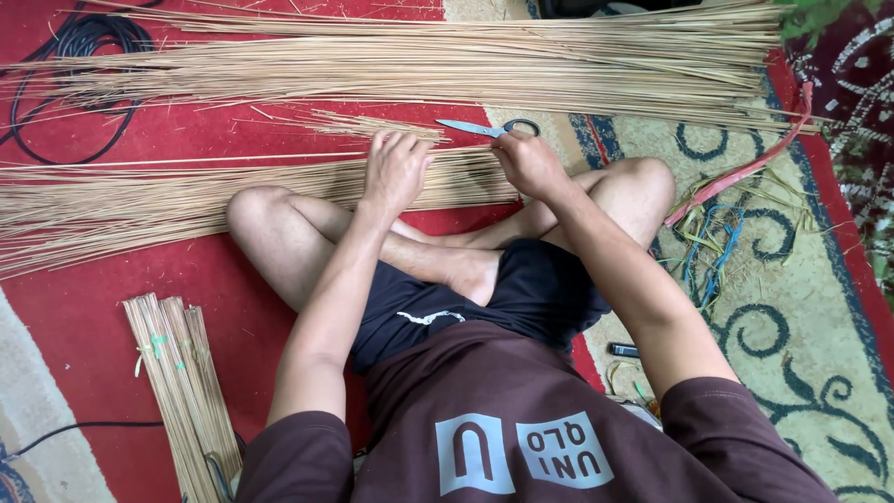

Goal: A person sits on the floor sorting, aligning, and cutting thin wooden sticks to a specific length using scissors.

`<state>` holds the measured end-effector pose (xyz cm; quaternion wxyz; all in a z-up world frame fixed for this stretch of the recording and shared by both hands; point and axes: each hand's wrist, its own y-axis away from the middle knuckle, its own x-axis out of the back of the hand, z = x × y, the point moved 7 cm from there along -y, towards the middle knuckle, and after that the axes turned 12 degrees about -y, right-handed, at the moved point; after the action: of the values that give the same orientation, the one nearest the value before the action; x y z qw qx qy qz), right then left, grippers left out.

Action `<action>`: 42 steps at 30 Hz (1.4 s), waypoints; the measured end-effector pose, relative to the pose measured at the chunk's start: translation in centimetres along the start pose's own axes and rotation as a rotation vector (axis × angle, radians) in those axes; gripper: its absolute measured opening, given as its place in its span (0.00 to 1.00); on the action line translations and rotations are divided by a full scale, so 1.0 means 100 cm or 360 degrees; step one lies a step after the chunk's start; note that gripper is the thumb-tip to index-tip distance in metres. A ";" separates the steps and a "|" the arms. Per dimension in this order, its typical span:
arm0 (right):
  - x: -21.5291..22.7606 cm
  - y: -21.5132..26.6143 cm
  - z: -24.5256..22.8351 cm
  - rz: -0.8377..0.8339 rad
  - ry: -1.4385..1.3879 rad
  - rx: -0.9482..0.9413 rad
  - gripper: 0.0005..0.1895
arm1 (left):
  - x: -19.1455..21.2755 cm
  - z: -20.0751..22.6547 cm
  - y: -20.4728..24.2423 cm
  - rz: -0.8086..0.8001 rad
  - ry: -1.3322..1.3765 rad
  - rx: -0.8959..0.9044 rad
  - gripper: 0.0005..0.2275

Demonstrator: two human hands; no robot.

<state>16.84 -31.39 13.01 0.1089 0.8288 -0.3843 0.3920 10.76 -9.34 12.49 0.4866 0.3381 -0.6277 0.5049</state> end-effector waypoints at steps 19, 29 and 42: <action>0.008 0.017 0.045 0.0125 -0.0215 -0.0165 0.05 | -0.028 -0.018 0.022 0.0034 -0.0086 0.0108 0.02; -0.021 0.022 0.074 0.0061 -0.0163 -0.0329 0.07 | -0.064 -0.025 0.066 0.0093 -0.0013 0.0270 0.03; -0.031 0.014 0.072 -0.0145 0.0019 -0.0246 0.08 | -0.085 -0.035 0.074 -0.0003 -0.0060 0.0401 0.04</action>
<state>18.74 -34.13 5.76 0.1926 0.8322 -0.3746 0.3606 7.43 -4.60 2.22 0.4288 0.4067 -0.5680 0.5728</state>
